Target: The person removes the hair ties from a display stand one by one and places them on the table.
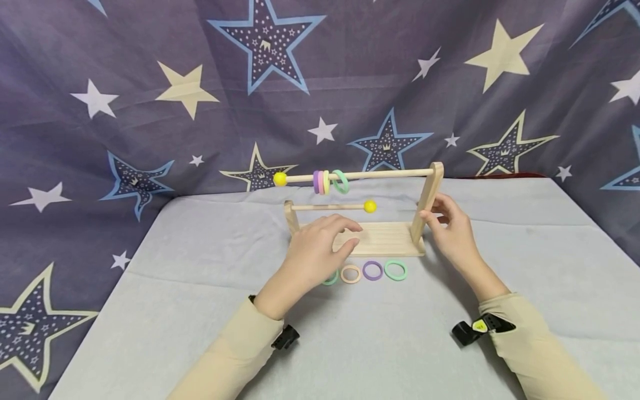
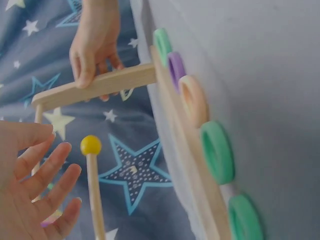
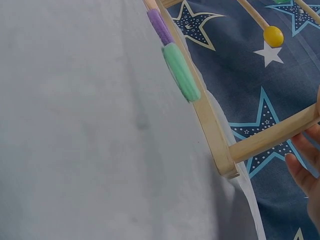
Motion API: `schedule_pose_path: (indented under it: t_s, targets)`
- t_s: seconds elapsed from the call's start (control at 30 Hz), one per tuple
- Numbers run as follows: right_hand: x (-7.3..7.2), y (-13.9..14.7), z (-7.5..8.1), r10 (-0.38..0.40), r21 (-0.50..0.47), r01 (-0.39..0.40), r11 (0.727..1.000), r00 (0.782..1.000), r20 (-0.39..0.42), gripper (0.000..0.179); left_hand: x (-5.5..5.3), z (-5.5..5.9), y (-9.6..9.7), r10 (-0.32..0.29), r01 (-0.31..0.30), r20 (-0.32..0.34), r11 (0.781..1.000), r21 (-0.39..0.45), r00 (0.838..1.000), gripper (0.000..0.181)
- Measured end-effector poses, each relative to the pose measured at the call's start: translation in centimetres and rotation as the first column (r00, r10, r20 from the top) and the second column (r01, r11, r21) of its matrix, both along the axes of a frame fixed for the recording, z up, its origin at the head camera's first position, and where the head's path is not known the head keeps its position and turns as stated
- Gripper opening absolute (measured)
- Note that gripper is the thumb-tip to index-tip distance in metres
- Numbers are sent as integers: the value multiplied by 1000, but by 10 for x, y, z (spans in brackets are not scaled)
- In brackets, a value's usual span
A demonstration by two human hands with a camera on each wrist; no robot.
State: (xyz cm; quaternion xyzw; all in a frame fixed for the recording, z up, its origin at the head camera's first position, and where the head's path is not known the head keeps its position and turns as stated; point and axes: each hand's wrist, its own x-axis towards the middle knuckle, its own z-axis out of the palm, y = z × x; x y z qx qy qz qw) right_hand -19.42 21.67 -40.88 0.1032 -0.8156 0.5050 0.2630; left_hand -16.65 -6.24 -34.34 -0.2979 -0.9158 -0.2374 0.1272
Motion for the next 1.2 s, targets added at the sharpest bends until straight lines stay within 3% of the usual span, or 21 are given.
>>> schedule_pose_path:
  t_s: [0.37, 0.6, 0.93, 1.2]
  targets:
    - [1, 0, 0, 2, 3, -2, 1000, 1000, 8, 36, -4, 3, -21, 131, -128, -4, 977, 170, 991, 20]
    - [-1, 1, -1, -2, 11, 2, 1000, 1000, 7, 35, -9, 2, -33, 204, -190, -16, 935, 298, 979, 19]
    - [0, 0, 0, -14, 10, 14, 1000, 1000, 4, 35, -15, 7, -37, 283, -286, 67, 871, 400, 957, 22]
    - [-1, 2, -2, -6, 15, 6, 1000, 1000, -4, 35, -23, 6, -35, 281, -297, 107, 824, 482, 954, 22]
